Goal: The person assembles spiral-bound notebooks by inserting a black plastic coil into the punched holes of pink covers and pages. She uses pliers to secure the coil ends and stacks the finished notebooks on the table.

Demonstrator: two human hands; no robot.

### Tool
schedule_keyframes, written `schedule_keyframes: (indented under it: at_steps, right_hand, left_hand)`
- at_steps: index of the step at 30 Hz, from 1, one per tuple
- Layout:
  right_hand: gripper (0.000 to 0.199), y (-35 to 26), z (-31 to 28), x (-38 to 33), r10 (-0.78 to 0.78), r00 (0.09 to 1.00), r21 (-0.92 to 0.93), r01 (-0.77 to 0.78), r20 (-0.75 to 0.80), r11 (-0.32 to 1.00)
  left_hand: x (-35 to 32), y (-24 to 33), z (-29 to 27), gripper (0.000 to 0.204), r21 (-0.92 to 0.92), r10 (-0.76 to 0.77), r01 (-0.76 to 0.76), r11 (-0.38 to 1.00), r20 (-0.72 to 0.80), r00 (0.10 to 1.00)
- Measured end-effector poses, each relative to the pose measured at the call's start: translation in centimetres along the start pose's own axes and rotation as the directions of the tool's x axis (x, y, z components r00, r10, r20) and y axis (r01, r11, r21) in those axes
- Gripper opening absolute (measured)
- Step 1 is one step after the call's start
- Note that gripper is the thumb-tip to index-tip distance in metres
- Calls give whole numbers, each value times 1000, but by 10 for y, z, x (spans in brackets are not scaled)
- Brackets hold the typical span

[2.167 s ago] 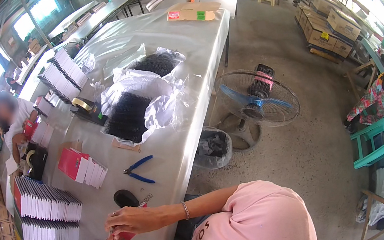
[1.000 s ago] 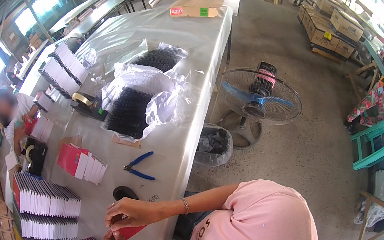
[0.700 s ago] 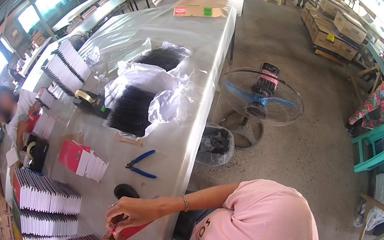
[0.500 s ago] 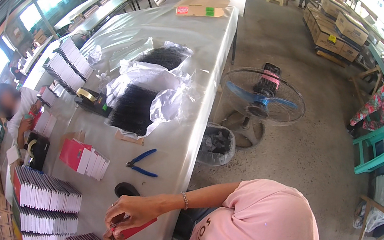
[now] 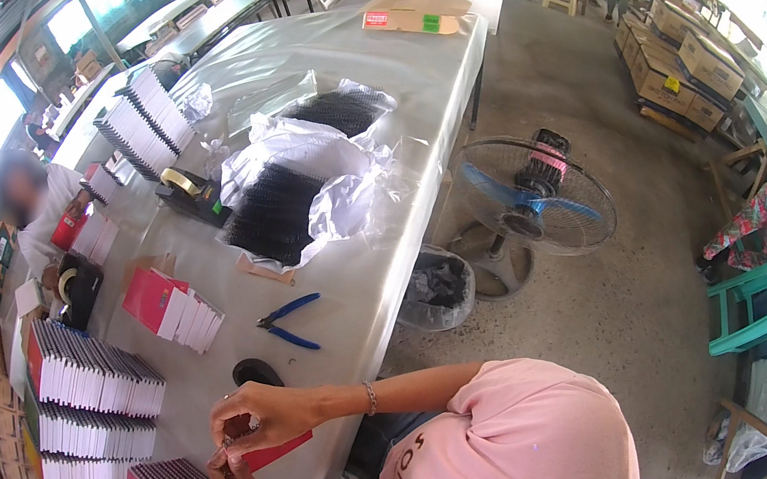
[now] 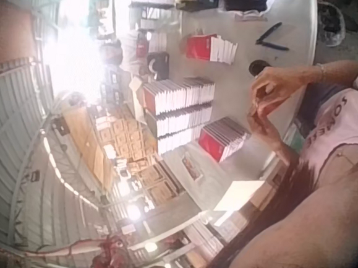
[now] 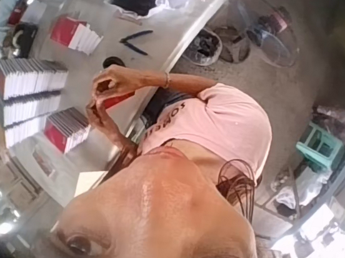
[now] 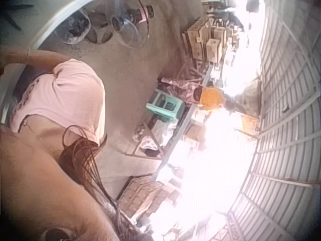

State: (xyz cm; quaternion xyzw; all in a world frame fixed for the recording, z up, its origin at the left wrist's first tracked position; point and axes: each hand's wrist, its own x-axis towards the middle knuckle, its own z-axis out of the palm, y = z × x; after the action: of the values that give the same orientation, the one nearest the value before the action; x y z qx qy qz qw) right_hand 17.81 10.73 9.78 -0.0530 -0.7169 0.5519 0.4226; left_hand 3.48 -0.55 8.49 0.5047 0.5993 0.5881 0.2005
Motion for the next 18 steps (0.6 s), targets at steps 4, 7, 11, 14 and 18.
schedule_keyframes:
  at_steps: [4,7,11,14,18]
  right_hand:
    - [19,2,1,-1,13,1000,-16,-13,4,1000]
    - [21,4,1,-1,-4,1000,-62,6,29,998]
    - [21,15,4,0,-23,995,-79,31,98,996]
    - [20,-1,-1,2,48,989,-101,-34,139,994]
    - [21,5,-3,2,25,995,-10,-24,92,1000]
  left_hand:
    - [0,-1,1,26,1,-13,13,1000,1,1000]
    - [0,0,3,23,-3,-26,26,1000,-4,1000]
    - [-4,-8,2,19,-19,-27,27,999,-8,1000]
    - [-8,-8,0,11,-28,-34,33,999,-24,999]
    - [-1,-8,3,7,-28,8,-7,1000,13,1000]
